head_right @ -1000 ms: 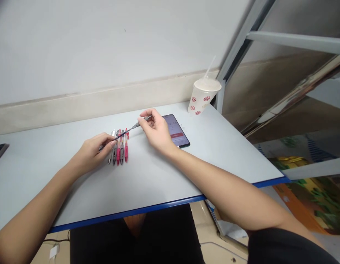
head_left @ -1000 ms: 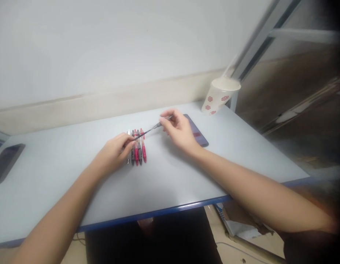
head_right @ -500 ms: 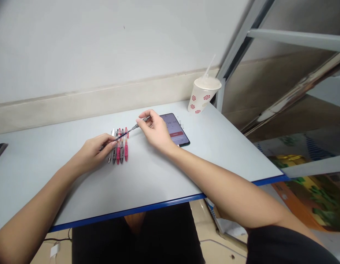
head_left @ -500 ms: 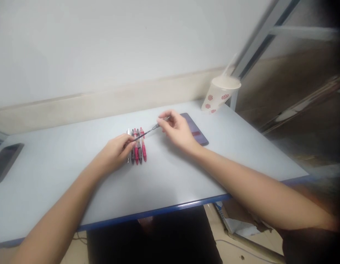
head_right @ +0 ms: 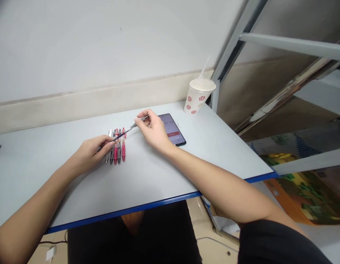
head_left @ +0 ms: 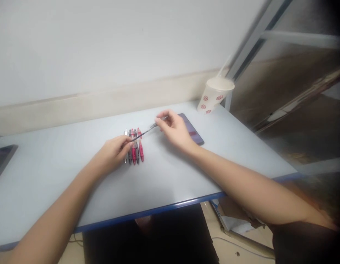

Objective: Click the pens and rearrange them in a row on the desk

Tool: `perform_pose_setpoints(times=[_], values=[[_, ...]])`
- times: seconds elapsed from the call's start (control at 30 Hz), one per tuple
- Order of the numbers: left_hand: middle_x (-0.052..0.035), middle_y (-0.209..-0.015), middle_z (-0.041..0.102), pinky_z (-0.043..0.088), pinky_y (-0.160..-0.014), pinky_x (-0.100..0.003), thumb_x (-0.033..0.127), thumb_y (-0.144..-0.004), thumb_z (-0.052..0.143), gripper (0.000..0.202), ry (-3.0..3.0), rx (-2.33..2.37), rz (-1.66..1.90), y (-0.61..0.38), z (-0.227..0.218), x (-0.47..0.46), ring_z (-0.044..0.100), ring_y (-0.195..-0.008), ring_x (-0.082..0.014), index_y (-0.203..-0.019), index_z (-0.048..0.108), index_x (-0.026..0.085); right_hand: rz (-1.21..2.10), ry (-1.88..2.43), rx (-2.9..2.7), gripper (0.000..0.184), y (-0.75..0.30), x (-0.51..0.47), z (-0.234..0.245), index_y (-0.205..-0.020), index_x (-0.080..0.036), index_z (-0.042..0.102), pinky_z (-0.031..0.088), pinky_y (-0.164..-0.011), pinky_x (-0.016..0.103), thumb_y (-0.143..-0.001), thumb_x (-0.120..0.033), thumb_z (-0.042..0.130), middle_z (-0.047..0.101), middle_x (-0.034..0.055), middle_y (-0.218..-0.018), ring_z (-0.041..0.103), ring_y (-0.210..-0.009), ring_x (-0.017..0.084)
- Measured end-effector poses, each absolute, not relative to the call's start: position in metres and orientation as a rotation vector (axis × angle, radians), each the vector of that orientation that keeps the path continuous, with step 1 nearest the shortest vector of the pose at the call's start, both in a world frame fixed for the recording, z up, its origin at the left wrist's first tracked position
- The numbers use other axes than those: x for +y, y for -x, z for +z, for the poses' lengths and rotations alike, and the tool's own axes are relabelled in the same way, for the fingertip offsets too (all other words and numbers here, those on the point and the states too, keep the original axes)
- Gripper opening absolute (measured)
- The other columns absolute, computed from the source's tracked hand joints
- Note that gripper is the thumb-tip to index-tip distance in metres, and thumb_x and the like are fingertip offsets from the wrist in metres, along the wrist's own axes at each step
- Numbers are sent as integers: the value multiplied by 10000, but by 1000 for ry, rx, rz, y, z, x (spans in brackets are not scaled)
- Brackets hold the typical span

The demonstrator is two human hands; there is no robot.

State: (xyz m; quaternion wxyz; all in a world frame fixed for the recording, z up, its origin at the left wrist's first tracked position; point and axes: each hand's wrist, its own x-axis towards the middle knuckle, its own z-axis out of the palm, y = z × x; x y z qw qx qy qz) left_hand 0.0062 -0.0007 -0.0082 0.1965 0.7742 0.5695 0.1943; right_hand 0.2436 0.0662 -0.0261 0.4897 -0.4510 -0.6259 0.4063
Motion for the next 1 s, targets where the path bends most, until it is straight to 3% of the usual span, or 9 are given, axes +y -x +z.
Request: perform_pose_setpoints(times=[0.5,0.73,0.87,1.0], values=[[-30,-830,728,463,-682,-324,433,-1040,463,308,-2175,1597,523,-6,-8,-1,631,-716,-198,-948,660,215,1008,1071,-1592,189,-243,64,-27,-957,-224,603,430,-711,334,-914,-384,693,580,-15,-767,520,-701,160],[-3,-714,671,418,-617,-312,442,-1038,439,328,-2182,1597,521,-7,-5,-3,582,-619,-186,-851,608,232,1287,993,-1625,266,-242,61,-25,-947,-226,612,428,-644,304,-872,-423,773,568,-35,-683,542,-658,153],[9,-691,654,416,-617,-305,460,-1051,427,356,-2180,1549,513,-9,-6,-5,569,-603,-176,-844,604,230,1436,871,-1673,303,-239,57,-26,-908,-212,655,430,-620,294,-786,-415,844,659,1,-785,579,-682,153],[4,-731,686,438,-642,-304,445,-1056,445,351,-2200,1487,483,-9,-9,-5,605,-649,-183,-882,659,228,1450,715,-1765,222,-237,55,-28,-859,-203,674,513,-740,332,-776,-337,831,717,26,-921,645,-781,168]])
